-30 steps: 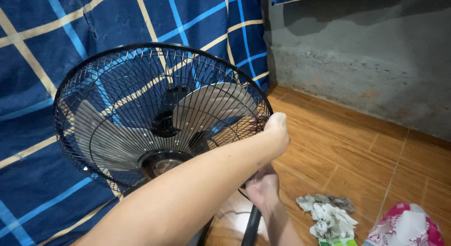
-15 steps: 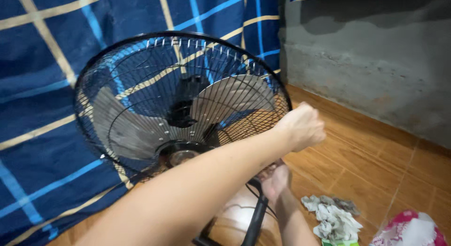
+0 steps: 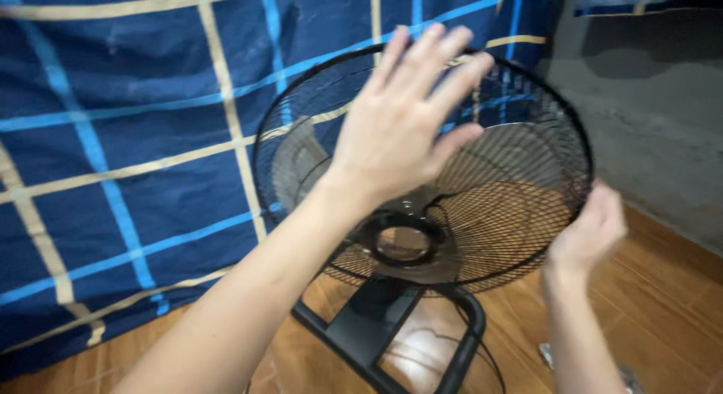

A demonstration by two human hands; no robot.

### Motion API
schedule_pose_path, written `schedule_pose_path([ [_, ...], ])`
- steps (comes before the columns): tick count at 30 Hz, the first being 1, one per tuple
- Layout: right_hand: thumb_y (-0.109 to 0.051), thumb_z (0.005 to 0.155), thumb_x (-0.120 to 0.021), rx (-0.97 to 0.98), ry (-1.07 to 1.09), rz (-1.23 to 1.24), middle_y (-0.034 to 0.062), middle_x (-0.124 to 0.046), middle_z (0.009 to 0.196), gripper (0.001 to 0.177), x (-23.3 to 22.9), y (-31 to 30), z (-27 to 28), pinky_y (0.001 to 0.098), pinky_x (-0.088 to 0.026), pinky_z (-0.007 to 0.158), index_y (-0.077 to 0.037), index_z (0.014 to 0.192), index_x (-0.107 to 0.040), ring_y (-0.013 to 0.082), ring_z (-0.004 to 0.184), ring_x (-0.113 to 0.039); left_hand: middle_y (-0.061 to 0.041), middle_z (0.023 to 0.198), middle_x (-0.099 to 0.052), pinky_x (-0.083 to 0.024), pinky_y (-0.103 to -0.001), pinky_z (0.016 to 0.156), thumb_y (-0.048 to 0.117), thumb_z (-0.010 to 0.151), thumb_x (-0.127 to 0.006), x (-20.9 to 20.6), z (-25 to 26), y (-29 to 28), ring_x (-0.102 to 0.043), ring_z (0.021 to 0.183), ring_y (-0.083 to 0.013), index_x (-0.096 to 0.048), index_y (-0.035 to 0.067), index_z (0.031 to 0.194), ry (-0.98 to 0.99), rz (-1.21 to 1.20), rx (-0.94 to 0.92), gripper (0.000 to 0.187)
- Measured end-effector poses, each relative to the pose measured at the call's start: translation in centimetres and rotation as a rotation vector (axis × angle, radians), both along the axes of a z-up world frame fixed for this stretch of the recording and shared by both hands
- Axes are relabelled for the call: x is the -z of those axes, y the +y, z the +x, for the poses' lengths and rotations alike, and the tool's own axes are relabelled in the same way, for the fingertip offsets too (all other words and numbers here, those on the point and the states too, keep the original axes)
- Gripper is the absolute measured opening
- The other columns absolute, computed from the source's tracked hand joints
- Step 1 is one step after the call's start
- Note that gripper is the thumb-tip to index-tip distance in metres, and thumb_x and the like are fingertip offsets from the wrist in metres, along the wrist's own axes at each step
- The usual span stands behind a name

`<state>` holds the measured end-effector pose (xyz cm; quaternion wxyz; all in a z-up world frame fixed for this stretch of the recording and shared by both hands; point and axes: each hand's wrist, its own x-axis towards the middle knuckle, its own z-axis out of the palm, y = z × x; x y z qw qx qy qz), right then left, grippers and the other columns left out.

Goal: The person assembles a pedestal fan by attaching the fan blades to the motor hub using a screwdriver, then securing the front protective cage. Finally, the person plugs the fan into a wall socket.

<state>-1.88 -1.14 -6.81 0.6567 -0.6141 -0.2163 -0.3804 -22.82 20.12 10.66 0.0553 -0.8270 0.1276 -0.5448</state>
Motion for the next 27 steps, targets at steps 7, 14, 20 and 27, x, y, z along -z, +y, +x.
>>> schedule_pose_path([
  [7, -0.018, 0.110, -0.053, 0.108, -0.332, -0.440, 0.0200, -0.052, 0.147, 0.040, -12.3, 4.3, -11.1, 0.0468, -0.037, 0.119, -0.003, 0.147, -0.058, 0.0358, 0.139, -0.049, -0.011, 0.162, -0.043, -0.027, -0.055, 0.128, 0.039, 0.098, -0.075, 2.6, -5.5, 6.6, -0.042, 0.153, -0.0337, -0.041, 0.016, 0.158, 0.028, -0.279, -0.035, 0.072],
  [14, -0.037, 0.101, -0.061, -0.012, -0.585, -0.829, 0.0203, -0.044, 0.155, 0.049, -18.4, 12.2, -18.0, 0.0649, -0.010, 0.120, -0.016, 0.146, -0.058, 0.0400, 0.150, -0.030, -0.018, 0.157, -0.049, -0.041, -0.043, 0.120, 0.030, 0.095, -0.077, 7.2, -9.0, 11.8, -0.048, 0.146, -0.0369, -0.037, 0.013, 0.158, 0.074, -0.648, 0.140, 0.077],
  [20, -0.062, 0.107, -0.058, 0.263, -0.783, -1.044, 0.0141, -0.056, 0.143, 0.055, -19.0, 17.4, -17.6, 0.0606, -0.012, 0.126, -0.023, 0.145, -0.062, 0.0329, 0.148, -0.038, -0.019, 0.132, -0.067, -0.050, -0.037, 0.103, 0.023, 0.095, -0.070, 12.4, -9.1, 16.6, -0.065, 0.122, -0.0332, -0.056, 0.010, 0.145, 0.089, -0.903, 0.170, 0.053],
  [27, -0.076, 0.102, -0.056, 0.691, -0.868, -1.120, -0.0016, -0.059, 0.124, 0.056, -17.0, 17.2, -16.8, 0.0472, -0.017, 0.125, -0.028, 0.130, -0.067, 0.0193, 0.130, -0.048, -0.020, 0.083, -0.070, -0.052, -0.034, 0.072, 0.020, 0.109, -0.059, 20.6, -8.4, 19.2, -0.063, 0.076, -0.0218, -0.074, 0.001, 0.114, 0.280, -1.331, -0.047, 0.025],
])
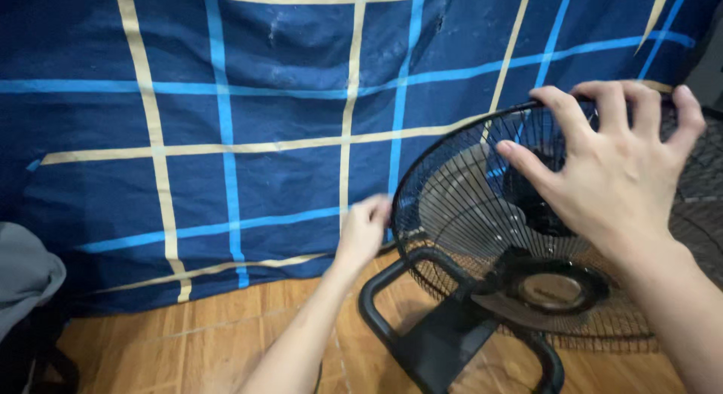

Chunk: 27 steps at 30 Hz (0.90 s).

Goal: The person assembles a pedestal fan by attaching the fan blades to the motor hub using a screwdriver, then securing the front protective cage. Finally, the person plugs the fan into a wall socket.

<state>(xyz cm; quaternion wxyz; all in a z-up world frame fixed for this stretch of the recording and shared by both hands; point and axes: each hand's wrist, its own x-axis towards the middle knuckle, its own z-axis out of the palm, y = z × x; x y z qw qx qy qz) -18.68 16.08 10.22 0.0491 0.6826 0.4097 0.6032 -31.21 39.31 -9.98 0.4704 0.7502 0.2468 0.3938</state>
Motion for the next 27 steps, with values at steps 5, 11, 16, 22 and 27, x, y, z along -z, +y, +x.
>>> schedule_pose_path([
  [5, -0.079, 0.099, -0.059, 0.037, -0.003, 0.018, -0.0037, -0.059, 0.119, 0.061, 0.2, 0.4, -0.1, 0.0455, -0.019, 0.125, -0.028, 0.131, -0.068, 0.0171, 0.127, -0.049, -0.007, 0.092, -0.078, -0.056, -0.030, 0.077, 0.009, 0.092, -0.065, 4.1, 1.1, 0.3, -0.071, 0.083, -0.0128, -0.074, 0.003, 0.107, -0.294, -0.061, -0.029, 0.018],
  [11, -0.091, 0.079, -0.060, 0.098, -0.034, 0.051, -0.0052, -0.062, 0.111, 0.077, -0.9, 1.0, -1.9, 0.0458, -0.032, 0.119, -0.031, 0.124, -0.074, 0.0191, 0.117, -0.054, -0.006, 0.103, -0.075, -0.058, -0.031, 0.083, 0.017, 0.098, -0.058, 6.4, 2.4, 1.0, -0.071, 0.090, -0.0154, -0.071, 0.005, 0.117, -0.419, -0.684, 0.233, 0.026],
  [16, -0.085, 0.068, -0.068, 0.021, 0.166, 0.071, 0.0055, -0.065, 0.114, 0.081, -0.9, 1.7, -2.5, 0.0406, -0.050, 0.075, -0.022, 0.120, -0.076, 0.0317, 0.117, -0.056, -0.005, 0.107, -0.075, -0.053, -0.030, 0.092, 0.016, 0.102, -0.057, 9.6, 2.8, -0.6, -0.069, 0.099, -0.0142, -0.068, 0.002, 0.118, -0.613, -0.843, 0.428, 0.024],
  [22, -0.080, 0.072, -0.074, -0.105, 0.028, 0.049, 0.0079, -0.062, 0.111, 0.082, -0.4, 1.9, -2.4, 0.0390, -0.056, 0.085, -0.012, 0.117, -0.074, 0.0311, 0.116, -0.054, -0.005, 0.109, -0.071, -0.054, -0.033, 0.094, 0.011, 0.100, -0.057, 11.6, 4.9, -2.6, -0.069, 0.101, -0.0142, -0.062, 0.003, 0.117, -0.776, -0.900, 0.370, 0.019],
  [27, -0.067, 0.071, -0.083, -0.244, 0.285, 0.053, 0.0206, -0.058, 0.120, 0.082, -0.8, 1.8, -2.0, 0.0446, -0.053, 0.080, -0.002, 0.121, -0.072, 0.0354, 0.114, -0.054, -0.002, 0.115, -0.070, -0.051, -0.030, 0.099, 0.013, 0.099, -0.055, 12.7, 5.1, -4.4, -0.066, 0.107, -0.0128, -0.059, 0.007, 0.125, -0.841, -1.033, 0.326, 0.027],
])
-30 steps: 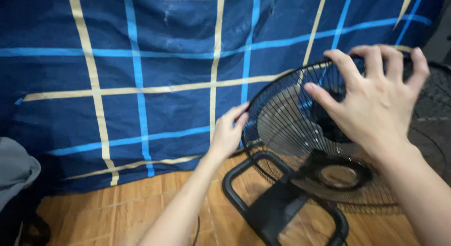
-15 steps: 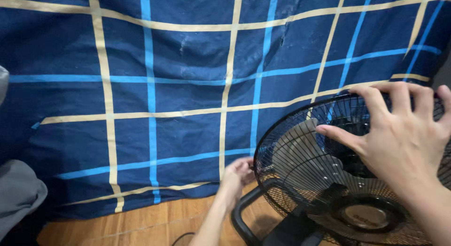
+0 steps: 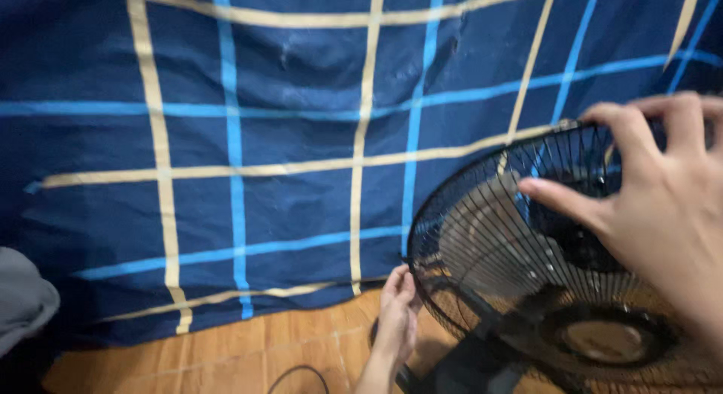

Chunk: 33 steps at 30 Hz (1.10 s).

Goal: The person assembles a pedestal fan by attaching the fan blades to the motor hub using a screwdriver, then securing the front protective cage. Finally, the person plugs the fan into a wall socket.

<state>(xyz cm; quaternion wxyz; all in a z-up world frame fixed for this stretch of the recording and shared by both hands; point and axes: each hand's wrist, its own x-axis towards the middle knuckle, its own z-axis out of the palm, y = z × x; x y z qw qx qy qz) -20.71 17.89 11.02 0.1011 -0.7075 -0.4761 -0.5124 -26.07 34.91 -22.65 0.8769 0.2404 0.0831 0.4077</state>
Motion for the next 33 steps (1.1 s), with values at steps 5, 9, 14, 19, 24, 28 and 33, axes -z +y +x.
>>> schedule_pose_path([
  [5, -0.066, 0.072, -0.086, 0.040, -0.226, -0.004, 0.0123, -0.061, 0.115, 0.075, 0.5, -1.0, 0.4, 0.0436, -0.053, 0.090, -0.007, 0.116, -0.074, 0.0330, 0.117, -0.053, -0.003, 0.113, -0.070, -0.051, -0.032, 0.096, 0.010, 0.099, -0.056, 2.0, 0.1, -2.1, -0.065, 0.105, -0.0146, -0.061, 0.003, 0.124, 0.054, 0.081, -0.035, 0.027],
  [9, -0.062, 0.076, -0.088, -0.054, -0.104, -0.001, 0.0148, -0.060, 0.118, 0.075, 0.5, -1.4, 0.6, 0.0462, -0.051, 0.089, -0.004, 0.121, -0.072, 0.0342, 0.118, -0.053, -0.004, 0.111, -0.070, -0.052, -0.034, 0.093, 0.008, 0.098, -0.060, 3.1, 1.5, -2.5, -0.066, 0.102, -0.0161, -0.063, 0.002, 0.119, 0.024, -0.027, -0.071, 0.021],
  [14, -0.065, 0.079, -0.084, 0.027, -0.199, 0.020, 0.0107, -0.061, 0.117, 0.072, 0.9, -1.8, 0.8, 0.0443, -0.052, 0.097, -0.008, 0.123, -0.072, 0.0328, 0.120, -0.052, -0.006, 0.113, -0.072, -0.051, -0.031, 0.096, 0.005, 0.098, -0.058, 4.8, 3.8, -2.2, -0.067, 0.103, -0.0151, -0.065, 0.002, 0.118, -0.041, -0.092, -0.132, 0.022],
  [19, -0.065, 0.076, -0.084, 0.035, -0.261, 0.004, 0.0123, -0.063, 0.118, 0.074, 0.6, -1.3, 0.0, 0.0446, -0.051, 0.098, -0.010, 0.124, -0.073, 0.0349, 0.122, -0.052, -0.006, 0.113, -0.072, -0.051, -0.031, 0.095, 0.004, 0.099, -0.057, 6.0, 4.3, -1.3, -0.067, 0.104, -0.0157, -0.063, 0.002, 0.120, -0.059, -0.059, -0.105, 0.022],
  [24, -0.053, 0.076, -0.081, -0.006, -0.221, 0.008, 0.0167, -0.062, 0.129, 0.064, 0.3, 0.0, -1.5, 0.0530, -0.042, 0.106, -0.013, 0.125, -0.074, 0.0423, 0.132, -0.047, -0.006, 0.112, -0.072, -0.049, -0.029, 0.088, 0.003, 0.099, -0.057, 6.4, 4.0, -1.5, -0.066, 0.097, -0.0152, -0.065, 0.002, 0.123, -0.057, -0.099, -0.087, 0.025],
  [28, -0.030, 0.066, -0.068, -0.100, -0.346, -0.123, 0.0121, -0.063, 0.134, 0.054, 1.1, 3.1, -3.4, 0.0588, -0.026, 0.110, -0.022, 0.119, -0.075, 0.0362, 0.136, -0.049, -0.005, 0.115, -0.072, -0.051, -0.029, 0.092, 0.004, 0.098, -0.053, 6.0, 4.1, -1.4, -0.067, 0.100, -0.0147, -0.063, 0.004, 0.125, 0.020, -0.155, -0.074, 0.029],
  [33, -0.026, 0.094, -0.059, -0.017, -0.197, -0.923, 0.0146, -0.068, 0.114, 0.030, 7.3, 9.7, -6.9, 0.0617, -0.017, 0.121, -0.004, 0.107, -0.076, 0.0364, 0.125, -0.053, -0.003, 0.121, -0.067, -0.047, -0.030, 0.096, 0.006, 0.100, -0.051, 6.1, 4.3, -1.7, -0.063, 0.107, -0.0138, -0.057, 0.006, 0.131, -0.061, -0.102, -0.067, 0.032],
])
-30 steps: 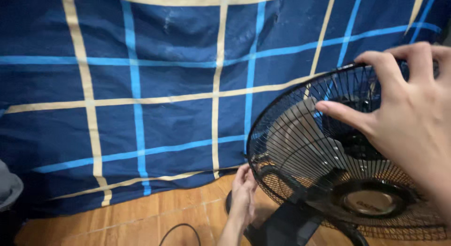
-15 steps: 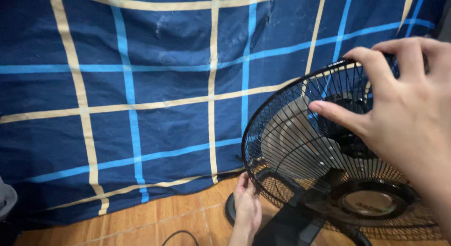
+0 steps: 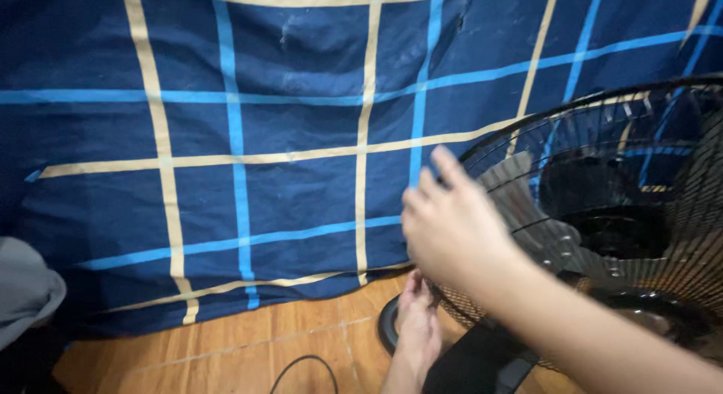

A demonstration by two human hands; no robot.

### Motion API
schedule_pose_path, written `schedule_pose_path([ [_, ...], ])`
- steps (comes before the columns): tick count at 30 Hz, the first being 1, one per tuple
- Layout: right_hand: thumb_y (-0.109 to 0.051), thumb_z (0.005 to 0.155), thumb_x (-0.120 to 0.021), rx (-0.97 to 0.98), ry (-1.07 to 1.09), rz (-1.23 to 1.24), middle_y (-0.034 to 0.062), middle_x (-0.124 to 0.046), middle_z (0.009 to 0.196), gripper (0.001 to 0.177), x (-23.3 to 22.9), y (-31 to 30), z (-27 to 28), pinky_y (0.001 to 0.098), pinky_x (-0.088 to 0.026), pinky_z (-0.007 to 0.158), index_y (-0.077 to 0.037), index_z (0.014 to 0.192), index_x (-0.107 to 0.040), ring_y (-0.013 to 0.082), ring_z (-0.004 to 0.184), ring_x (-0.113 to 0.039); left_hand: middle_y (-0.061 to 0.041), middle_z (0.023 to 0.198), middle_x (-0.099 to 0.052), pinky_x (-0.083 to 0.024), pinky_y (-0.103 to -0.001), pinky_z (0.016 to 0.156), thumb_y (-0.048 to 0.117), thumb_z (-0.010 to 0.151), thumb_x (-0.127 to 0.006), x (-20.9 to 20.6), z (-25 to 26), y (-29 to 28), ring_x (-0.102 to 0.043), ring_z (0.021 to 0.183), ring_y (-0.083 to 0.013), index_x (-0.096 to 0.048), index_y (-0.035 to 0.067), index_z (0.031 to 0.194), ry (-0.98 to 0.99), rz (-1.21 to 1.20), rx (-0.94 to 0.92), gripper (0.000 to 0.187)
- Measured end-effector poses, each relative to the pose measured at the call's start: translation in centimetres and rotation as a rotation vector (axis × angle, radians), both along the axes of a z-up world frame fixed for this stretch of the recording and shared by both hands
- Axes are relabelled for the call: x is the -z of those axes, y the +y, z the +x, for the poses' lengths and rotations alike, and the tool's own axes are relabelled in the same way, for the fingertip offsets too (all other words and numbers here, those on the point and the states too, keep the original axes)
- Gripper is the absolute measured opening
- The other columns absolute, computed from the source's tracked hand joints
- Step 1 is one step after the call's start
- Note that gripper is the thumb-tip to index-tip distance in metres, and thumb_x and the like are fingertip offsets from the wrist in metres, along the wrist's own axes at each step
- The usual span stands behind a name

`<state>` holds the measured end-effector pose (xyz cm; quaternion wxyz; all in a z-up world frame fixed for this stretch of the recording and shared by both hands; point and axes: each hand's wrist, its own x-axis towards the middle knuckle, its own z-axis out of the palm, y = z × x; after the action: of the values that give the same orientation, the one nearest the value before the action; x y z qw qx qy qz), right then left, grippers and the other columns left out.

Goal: The person assembles a pedestal fan by attaching the fan blades to the motor hub using a screwdriver, then securing the front protective cage. Finally, the person plugs the fan into a wall socket.

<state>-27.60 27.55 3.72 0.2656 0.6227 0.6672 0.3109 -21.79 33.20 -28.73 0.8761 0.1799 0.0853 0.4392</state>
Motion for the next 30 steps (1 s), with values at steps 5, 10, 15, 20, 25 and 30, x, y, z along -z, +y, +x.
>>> schedule_pose_path([
  [5, -0.040, 0.093, -0.056, 0.092, -0.211, -0.014, 0.0179, -0.067, 0.111, 0.047, 5.3, 2.3, -0.8, 0.0619, -0.022, 0.112, 0.000, 0.112, -0.073, 0.0370, 0.116, -0.054, -0.006, 0.127, -0.069, -0.045, -0.036, 0.102, 0.021, 0.100, -0.046, -0.7, -0.4, -0.4, -0.063, 0.114, -0.0184, -0.059, 0.006, 0.132, -0.023, -0.132, 0.095, 0.038],
  [10, -0.052, 0.100, -0.044, 0.240, -0.280, -0.086, 0.0156, -0.067, 0.104, 0.065, 6.8, 3.8, -0.8, 0.0577, -0.028, 0.106, 0.006, 0.118, -0.066, 0.0393, 0.114, -0.055, -0.010, 0.133, -0.064, -0.045, -0.038, 0.107, 0.019, 0.098, -0.050, -1.4, -0.9, -0.5, -0.061, 0.121, -0.0219, -0.052, 0.006, 0.135, 0.013, -0.224, 0.099, 0.040],
  [15, -0.032, 0.099, -0.050, 0.186, -0.427, -0.036, 0.0151, -0.067, 0.096, 0.042, 7.2, 3.9, -0.2, 0.0575, -0.033, 0.100, 0.003, 0.111, -0.069, 0.0358, 0.101, -0.060, -0.006, 0.136, -0.062, -0.045, -0.033, 0.105, -0.006, 0.088, -0.059, -1.7, -1.1, -1.1, -0.059, 0.122, -0.0184, -0.055, 0.004, 0.141, -0.015, 0.043, -0.004, 0.055],
  [20, -0.038, 0.102, -0.041, 0.164, -0.319, -0.038, 0.0116, -0.066, 0.087, 0.051, 7.6, 4.0, 0.4, 0.0592, -0.031, 0.103, 0.002, 0.103, -0.071, 0.0335, 0.094, -0.061, -0.005, 0.136, -0.060, -0.045, -0.034, 0.105, -0.006, 0.091, -0.058, -2.3, -1.4, -1.1, -0.059, 0.121, -0.0180, -0.054, 0.006, 0.141, 0.031, -0.073, 0.011, 0.052],
  [25, -0.032, 0.100, -0.047, 0.039, -0.360, 0.059, 0.0104, -0.064, 0.077, 0.040, 8.1, 3.9, 1.1, 0.0549, -0.037, 0.097, 0.001, 0.095, -0.070, 0.0307, 0.082, -0.063, -0.003, 0.140, -0.060, -0.044, -0.033, 0.107, 0.001, 0.098, -0.056, -2.3, -1.4, -1.5, -0.059, 0.124, -0.0165, -0.052, 0.006, 0.143, 0.006, -0.067, 0.010, 0.045],
  [30, -0.032, 0.096, -0.048, -0.017, -0.308, 0.082, 0.0084, -0.062, 0.071, 0.036, 8.3, 4.2, 1.6, 0.0534, -0.039, 0.094, -0.001, 0.089, -0.065, 0.0294, 0.075, -0.064, -0.004, 0.141, -0.059, -0.045, -0.032, 0.109, 0.000, 0.098, -0.053, -2.0, -1.5, -1.4, -0.058, 0.126, -0.0161, -0.051, 0.005, 0.143, 0.000, -0.045, 0.004, 0.046],
])
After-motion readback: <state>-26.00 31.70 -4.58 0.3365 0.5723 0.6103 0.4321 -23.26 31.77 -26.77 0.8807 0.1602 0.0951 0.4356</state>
